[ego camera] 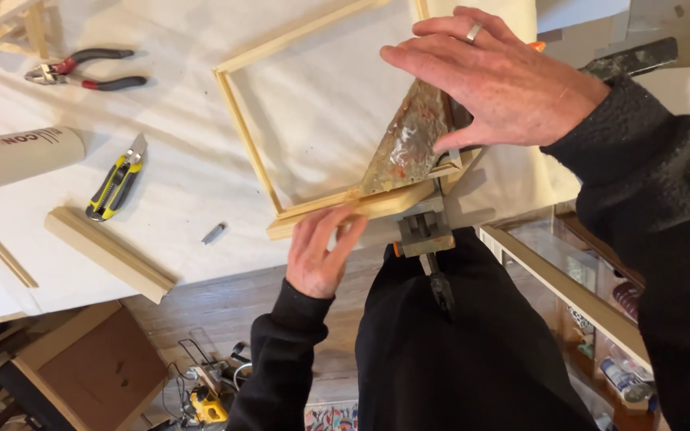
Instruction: Assembling and securing wooden picture frame pieces using corner clamps, nails, and a hammer.
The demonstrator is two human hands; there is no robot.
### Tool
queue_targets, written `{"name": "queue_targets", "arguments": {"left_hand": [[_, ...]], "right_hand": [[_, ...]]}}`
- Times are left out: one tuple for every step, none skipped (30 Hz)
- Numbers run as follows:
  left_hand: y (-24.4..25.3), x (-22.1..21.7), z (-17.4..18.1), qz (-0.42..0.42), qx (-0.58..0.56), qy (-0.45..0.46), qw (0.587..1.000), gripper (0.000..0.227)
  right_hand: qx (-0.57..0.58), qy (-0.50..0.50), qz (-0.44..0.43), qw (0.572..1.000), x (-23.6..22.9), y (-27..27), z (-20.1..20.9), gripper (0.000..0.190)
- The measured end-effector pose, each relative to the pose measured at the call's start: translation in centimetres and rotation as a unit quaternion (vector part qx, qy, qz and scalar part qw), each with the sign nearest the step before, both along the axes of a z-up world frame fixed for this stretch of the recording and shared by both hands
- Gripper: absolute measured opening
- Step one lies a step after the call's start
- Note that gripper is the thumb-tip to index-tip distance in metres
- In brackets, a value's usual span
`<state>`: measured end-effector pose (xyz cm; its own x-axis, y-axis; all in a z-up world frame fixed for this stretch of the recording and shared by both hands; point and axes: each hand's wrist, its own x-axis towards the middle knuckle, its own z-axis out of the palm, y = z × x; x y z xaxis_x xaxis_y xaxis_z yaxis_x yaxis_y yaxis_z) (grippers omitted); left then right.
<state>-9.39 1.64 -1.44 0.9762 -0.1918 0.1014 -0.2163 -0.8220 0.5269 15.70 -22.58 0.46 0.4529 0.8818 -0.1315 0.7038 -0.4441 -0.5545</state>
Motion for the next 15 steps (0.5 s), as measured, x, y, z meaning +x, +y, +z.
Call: {"name": "queue_targets", "arguments": {"left_hand": [[-0.5, 0.2, -0.6, -0.001, 0.001, -0.001, 1.0, 0.04], [-0.9, 0.3, -1.2, -0.029, 0.006, -0.031, 0.999, 0.04], [-1.5, 0.2, -1.7, -0.057, 0.009, -0.057, 0.997, 0.039], [-2.5, 0.6, -1.7, -0.058, 0.008, -0.055, 0.997, 0.039], [-3.3, 1.2, -1.7, -0.071, 0.032, -0.074, 0.994, 0.039], [-4.1, 1.8, -1.8, -0.085, 0.056, -0.092, 0.991, 0.04], [-4.6, 2.3, -0.8, -0.086, 0.057, -0.094, 0.99, 0.04], [-5.2, 2.8, 0.2, -0.074, 0.046, -0.069, 0.994, 0.04], [-5.8, 3.1, 1.3, -0.062, 0.035, -0.043, 0.997, 0.042], [-6.0, 2.9, 1.2, -0.062, 0.035, -0.042, 0.997, 0.042], [-6.3, 2.7, 1.1, -0.046, 0.048, -0.047, 0.997, 0.039], [-6.6, 2.6, 0.9, -0.03, 0.061, -0.052, 0.996, 0.037], [-7.0, 2.5, 0.8, -0.031, 0.058, -0.052, 0.996, 0.037], [-7.4, 2.5, 0.8, -0.013, 0.054, -0.066, 0.996, 0.032], [-7.5, 2.7, 0.6, 0.009, 0.053, -0.082, 0.995, 0.028]], "right_hand": [[0.001, -0.001, -0.001, 1.0, 0.0, -0.1, 0.0, 0.115], [0.007, 0.0, -0.007, 1.0, -0.1, -0.1, 0.0, 0.114], [0.011, 0.004, -0.012, 1.0, -0.4, -0.3, 0.0, 0.112], [0.011, 0.006, -0.014, 1.0, -0.6, -0.5, -0.2, 0.112], [0.004, -0.013, -0.011, 1.0, -0.6, -0.5, -0.4, 0.114], [-0.002, -0.032, -0.008, 0.999, -0.6, -0.5, -0.6, 0.115], [-0.002, -0.033, -0.009, 0.999, -0.7, -0.5, -0.2, 0.115], [-0.002, -0.021, -0.018, 1.0, -0.7, -0.5, 0.3, 0.112], [-0.001, -0.007, -0.026, 1.0, -0.9, -0.5, 0.7, 0.109], [-0.001, -0.007, -0.026, 1.0, -1.3, -0.7, 0.3, 0.109], [0.019, -0.051, -0.026, 0.998, -1.6, -1.0, 0.0, 0.107], [0.038, -0.095, -0.026, 0.994, -1.9, -1.3, -0.3, 0.105], [0.035, -0.096, -0.027, 0.994, -3.7, -2.0, 0.9, 0.105], [0.083, -0.057, -0.13, 0.986, -5.6, -2.7, 2.0, 0.086], [0.133, -0.02, -0.227, 0.965, -7.1, -3.0, 3.1, 0.068]]}}
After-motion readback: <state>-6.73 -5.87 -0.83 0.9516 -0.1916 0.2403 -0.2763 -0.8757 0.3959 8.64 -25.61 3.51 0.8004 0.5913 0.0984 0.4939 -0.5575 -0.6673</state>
